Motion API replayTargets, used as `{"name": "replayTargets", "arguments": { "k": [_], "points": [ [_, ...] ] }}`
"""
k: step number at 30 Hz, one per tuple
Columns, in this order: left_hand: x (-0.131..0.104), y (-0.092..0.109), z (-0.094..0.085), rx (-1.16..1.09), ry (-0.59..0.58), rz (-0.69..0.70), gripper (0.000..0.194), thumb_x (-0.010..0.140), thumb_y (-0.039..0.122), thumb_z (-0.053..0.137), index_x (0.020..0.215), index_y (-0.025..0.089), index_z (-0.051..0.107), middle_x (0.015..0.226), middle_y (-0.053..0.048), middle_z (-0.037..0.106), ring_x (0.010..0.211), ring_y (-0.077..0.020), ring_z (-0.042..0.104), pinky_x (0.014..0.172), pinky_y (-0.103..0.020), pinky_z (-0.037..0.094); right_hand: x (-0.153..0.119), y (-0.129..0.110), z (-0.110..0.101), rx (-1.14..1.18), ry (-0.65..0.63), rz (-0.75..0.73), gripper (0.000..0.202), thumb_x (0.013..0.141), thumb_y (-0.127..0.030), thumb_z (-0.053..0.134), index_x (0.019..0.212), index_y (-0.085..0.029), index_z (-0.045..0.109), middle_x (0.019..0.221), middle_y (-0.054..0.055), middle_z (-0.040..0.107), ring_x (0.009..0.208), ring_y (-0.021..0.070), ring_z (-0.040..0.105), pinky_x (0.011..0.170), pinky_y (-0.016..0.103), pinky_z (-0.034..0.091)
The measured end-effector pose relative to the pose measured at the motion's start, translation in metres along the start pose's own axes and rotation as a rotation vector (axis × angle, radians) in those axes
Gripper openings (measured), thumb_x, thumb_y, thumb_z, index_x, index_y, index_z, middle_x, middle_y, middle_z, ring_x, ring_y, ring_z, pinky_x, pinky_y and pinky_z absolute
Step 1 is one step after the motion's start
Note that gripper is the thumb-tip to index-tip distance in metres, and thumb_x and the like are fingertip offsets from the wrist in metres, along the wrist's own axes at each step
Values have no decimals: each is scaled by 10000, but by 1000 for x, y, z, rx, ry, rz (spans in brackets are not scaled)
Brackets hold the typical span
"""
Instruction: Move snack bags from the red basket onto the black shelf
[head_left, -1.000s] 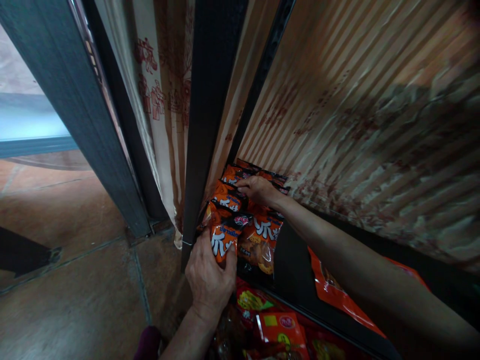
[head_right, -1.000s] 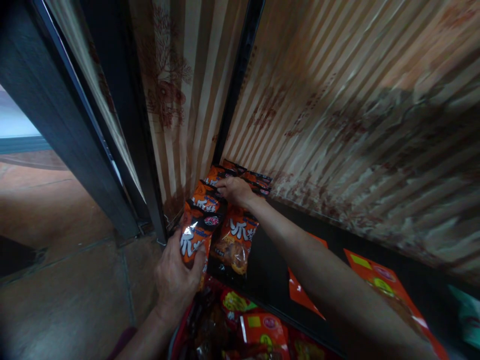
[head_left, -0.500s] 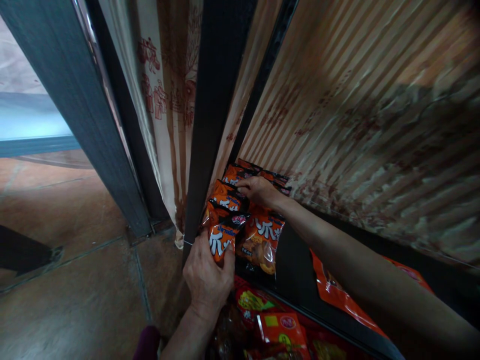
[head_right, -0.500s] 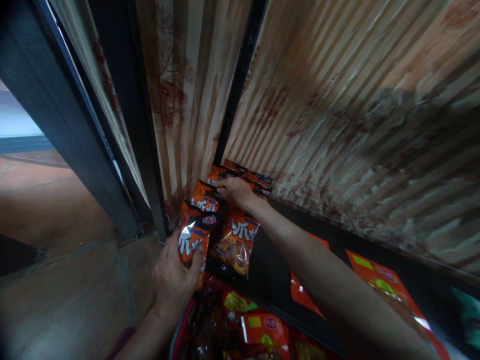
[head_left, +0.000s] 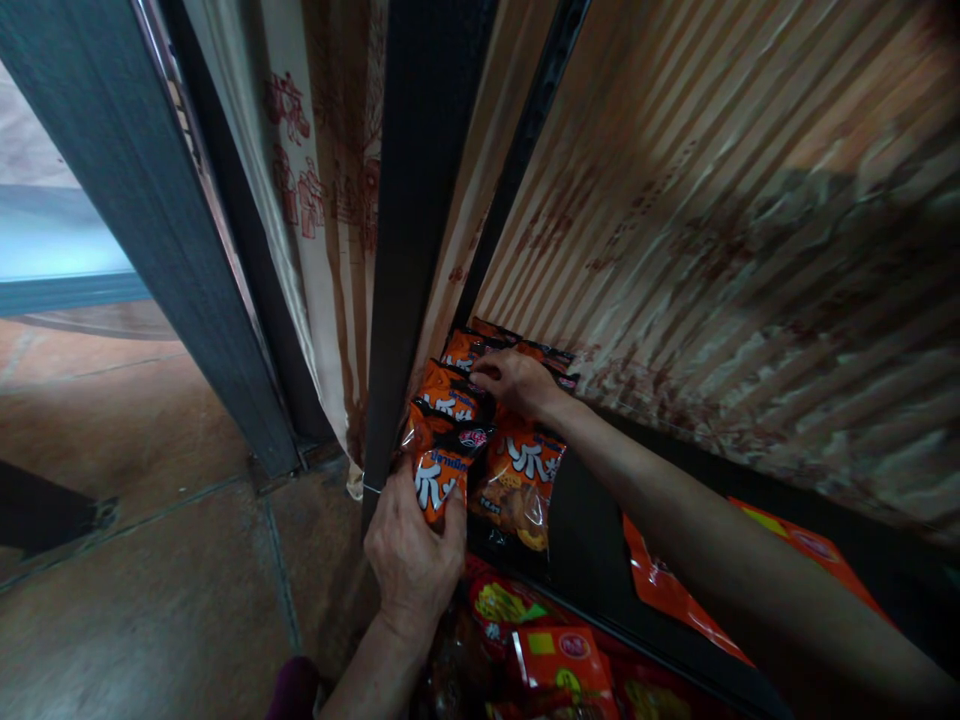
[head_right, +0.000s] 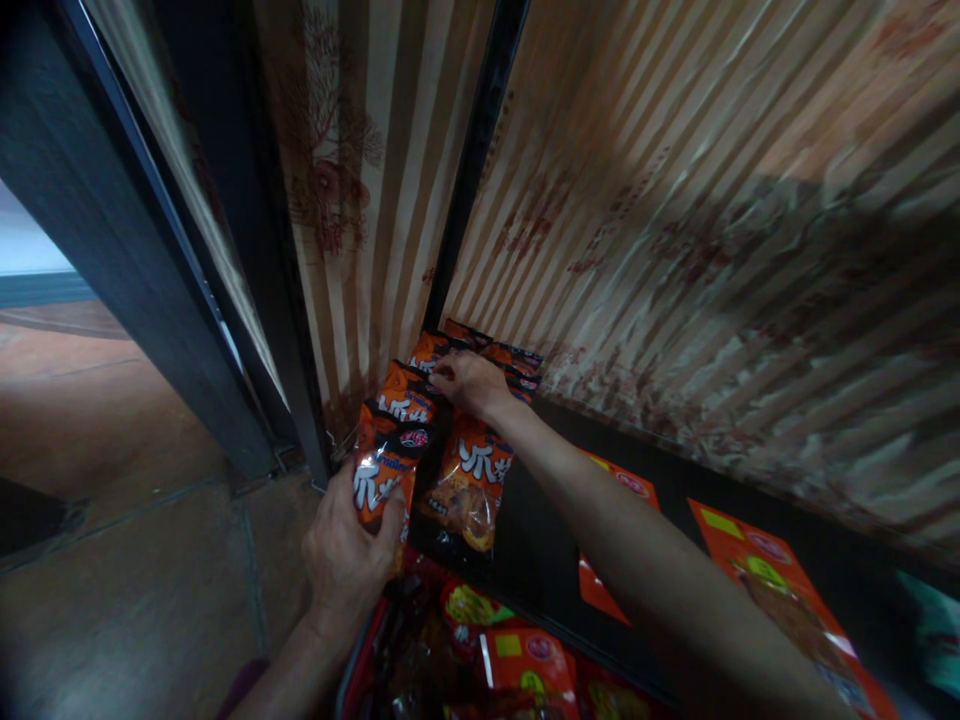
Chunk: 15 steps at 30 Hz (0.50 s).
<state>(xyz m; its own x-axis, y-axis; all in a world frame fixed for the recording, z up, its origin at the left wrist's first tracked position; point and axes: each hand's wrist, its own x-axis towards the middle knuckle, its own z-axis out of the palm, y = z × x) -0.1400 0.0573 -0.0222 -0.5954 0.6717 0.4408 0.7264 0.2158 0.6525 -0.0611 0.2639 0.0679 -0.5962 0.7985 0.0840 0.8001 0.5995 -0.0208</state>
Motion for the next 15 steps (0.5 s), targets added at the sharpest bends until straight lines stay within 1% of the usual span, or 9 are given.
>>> {"name": "replayTargets", "arguments": {
  "k": [3, 7, 9, 12, 15],
  "points": [
    [0, 1, 0, -10, -2, -8, 499, 831, 392, 520, 1216, 75, 499, 1031, -147, 665, 942, -266, 646, 776, -359, 512, 3, 1, 2, 30, -29, -45, 247, 875, -324, 486, 986, -244, 691, 1006, 31, 702, 950, 177, 627, 817, 257, 459],
    [1, 1, 0, -30, 9, -6, 493, 829, 398, 523, 1207, 82, 502, 1023, -145, 663, 941, -270, 642, 772, -365, 510, 2, 2, 1, 86, -25, -18, 243, 860, -337, 506, 997, -264, 692, 1028, 2, 709, 926, 169, 646, 803, 254, 467],
    [1, 1, 0, -26, 19, 3, 492, 826, 407, 527, 1191, 78, 511, 1006, -150, 661, 930, -273, 639, 769, -370, 508, -1, 3, 0, 118, -3, -9, 252, 855, -325, 511, 1014, -251, 692, 1015, 12, 712, 907, 173, 652, 788, 257, 474],
    [-1, 5, -3, -12, 43, 36, 488, 825, 403, 530, 1184, 73, 511, 1001, -160, 655, 937, -276, 630, 769, -369, 503, -7, 5, -2, 180, 74, -31, 253, 851, -270, 514, 1021, -212, 692, 1005, 44, 708, 905, 176, 649, 796, 261, 480],
    [-5, 11, -8, -43, 48, 113, 504, 817, 378, 547, 1216, 77, 486, 1046, -162, 646, 967, -267, 618, 795, -363, 497, -16, 6, -5, 245, 215, -49, 246, 839, -239, 527, 1016, -185, 689, 1030, 69, 693, 944, 186, 634, 839, 285, 480]
  ]
}}
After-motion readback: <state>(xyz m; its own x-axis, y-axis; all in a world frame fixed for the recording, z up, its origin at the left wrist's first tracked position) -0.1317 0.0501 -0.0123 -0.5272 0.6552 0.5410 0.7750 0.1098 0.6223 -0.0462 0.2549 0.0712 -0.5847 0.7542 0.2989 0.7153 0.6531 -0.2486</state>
